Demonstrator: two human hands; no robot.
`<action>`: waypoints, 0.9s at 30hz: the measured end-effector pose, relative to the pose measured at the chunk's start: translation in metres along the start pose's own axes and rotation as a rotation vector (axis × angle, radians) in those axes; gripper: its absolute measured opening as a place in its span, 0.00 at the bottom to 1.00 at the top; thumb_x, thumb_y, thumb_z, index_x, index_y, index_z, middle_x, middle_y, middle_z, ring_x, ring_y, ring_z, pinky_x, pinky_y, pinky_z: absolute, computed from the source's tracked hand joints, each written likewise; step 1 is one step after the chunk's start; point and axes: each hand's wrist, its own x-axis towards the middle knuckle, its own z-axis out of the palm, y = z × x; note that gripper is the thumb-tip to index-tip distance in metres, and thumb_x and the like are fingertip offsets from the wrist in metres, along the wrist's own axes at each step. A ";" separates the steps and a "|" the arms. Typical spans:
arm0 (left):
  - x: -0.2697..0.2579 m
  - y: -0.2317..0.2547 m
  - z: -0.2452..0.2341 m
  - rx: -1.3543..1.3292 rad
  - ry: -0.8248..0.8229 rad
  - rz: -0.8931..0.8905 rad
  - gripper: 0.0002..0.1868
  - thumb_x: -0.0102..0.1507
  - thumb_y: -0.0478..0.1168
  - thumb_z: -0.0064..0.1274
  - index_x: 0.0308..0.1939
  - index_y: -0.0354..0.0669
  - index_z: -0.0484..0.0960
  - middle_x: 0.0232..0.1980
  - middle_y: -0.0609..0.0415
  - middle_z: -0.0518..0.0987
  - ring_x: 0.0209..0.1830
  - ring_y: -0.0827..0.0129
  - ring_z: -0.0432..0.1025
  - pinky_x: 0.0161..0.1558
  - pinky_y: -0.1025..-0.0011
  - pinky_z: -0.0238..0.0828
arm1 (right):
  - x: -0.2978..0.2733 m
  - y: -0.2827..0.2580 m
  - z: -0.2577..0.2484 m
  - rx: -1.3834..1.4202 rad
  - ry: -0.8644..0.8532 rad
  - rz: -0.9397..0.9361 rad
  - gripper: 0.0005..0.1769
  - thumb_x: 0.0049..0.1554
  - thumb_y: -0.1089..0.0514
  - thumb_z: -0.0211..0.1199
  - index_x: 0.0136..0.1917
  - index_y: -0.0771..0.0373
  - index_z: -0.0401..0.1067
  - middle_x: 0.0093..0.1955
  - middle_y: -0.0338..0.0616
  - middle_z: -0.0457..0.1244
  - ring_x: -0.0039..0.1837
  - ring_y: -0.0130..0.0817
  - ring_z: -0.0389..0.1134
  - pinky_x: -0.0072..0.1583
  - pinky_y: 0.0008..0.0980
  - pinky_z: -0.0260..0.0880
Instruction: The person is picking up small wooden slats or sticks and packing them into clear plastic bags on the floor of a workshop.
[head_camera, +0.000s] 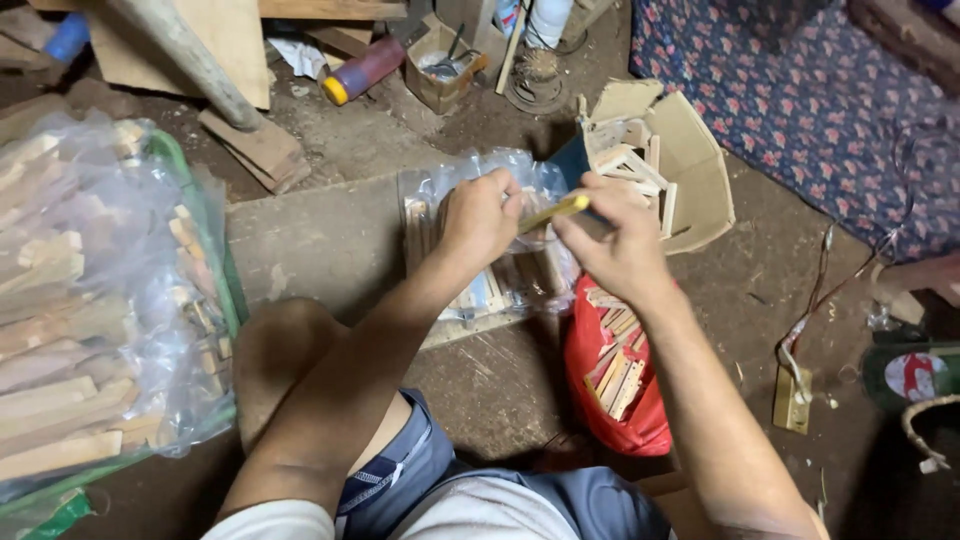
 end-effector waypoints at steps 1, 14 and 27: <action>-0.001 -0.002 0.003 -0.024 0.009 0.016 0.08 0.64 0.48 0.53 0.40 0.54 0.84 0.30 0.48 0.85 0.41 0.46 0.82 0.42 0.51 0.78 | -0.004 0.006 0.011 -0.045 -0.045 0.049 0.13 0.52 0.58 0.77 0.51 0.59 0.80 0.56 0.57 0.69 0.64 0.57 0.69 0.66 0.50 0.67; -0.010 0.015 -0.019 -0.005 -0.065 0.056 0.07 0.66 0.40 0.51 0.44 0.48 0.83 0.34 0.37 0.84 0.46 0.37 0.79 0.46 0.43 0.75 | -0.026 0.023 -0.057 0.243 -0.368 0.868 0.08 0.59 0.55 0.66 0.42 0.60 0.81 0.38 0.45 0.70 0.43 0.32 0.69 0.49 0.35 0.73; -0.009 0.007 0.007 0.019 0.071 0.036 0.04 0.63 0.46 0.62 0.39 0.56 0.88 0.15 0.53 0.71 0.25 0.54 0.76 0.32 0.60 0.72 | -0.313 0.256 0.026 -0.428 -0.472 1.386 0.36 0.54 0.25 0.59 0.53 0.58 0.82 0.55 0.50 0.72 0.63 0.51 0.72 0.64 0.49 0.72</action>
